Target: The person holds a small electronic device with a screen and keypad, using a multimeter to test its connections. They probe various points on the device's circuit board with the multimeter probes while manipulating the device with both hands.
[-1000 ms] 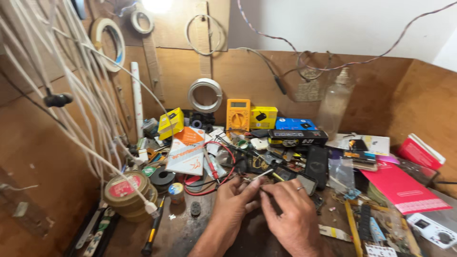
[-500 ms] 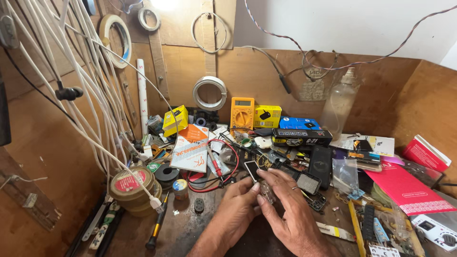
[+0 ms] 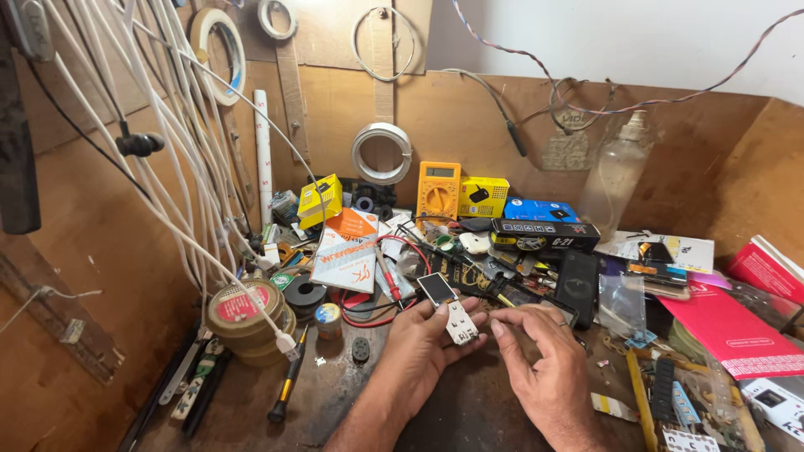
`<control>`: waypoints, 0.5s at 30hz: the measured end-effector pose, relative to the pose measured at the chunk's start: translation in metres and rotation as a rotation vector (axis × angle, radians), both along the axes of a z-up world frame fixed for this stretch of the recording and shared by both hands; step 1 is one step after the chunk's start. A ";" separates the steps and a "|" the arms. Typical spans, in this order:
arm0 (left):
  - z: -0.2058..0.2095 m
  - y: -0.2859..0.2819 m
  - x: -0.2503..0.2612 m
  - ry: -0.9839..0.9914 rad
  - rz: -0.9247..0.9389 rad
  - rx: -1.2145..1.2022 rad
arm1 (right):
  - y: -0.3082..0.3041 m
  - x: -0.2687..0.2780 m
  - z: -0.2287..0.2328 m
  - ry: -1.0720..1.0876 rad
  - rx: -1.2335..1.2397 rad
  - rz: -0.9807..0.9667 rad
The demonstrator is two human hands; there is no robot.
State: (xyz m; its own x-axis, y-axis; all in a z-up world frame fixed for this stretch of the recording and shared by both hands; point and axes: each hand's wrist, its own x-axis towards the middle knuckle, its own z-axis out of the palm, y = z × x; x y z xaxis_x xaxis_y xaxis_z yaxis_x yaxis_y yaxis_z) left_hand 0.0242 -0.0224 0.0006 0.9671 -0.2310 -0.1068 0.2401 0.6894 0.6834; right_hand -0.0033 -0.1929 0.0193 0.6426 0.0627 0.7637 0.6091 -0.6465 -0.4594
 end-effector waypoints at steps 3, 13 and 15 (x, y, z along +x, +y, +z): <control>-0.007 -0.001 0.003 -0.045 0.008 0.047 | 0.002 -0.001 0.001 0.007 -0.001 0.051; -0.017 -0.003 0.008 -0.050 0.109 -0.052 | 0.001 0.007 -0.006 0.183 0.108 -0.014; -0.017 -0.003 0.010 -0.050 0.139 -0.073 | -0.002 0.011 -0.008 0.285 0.174 -0.014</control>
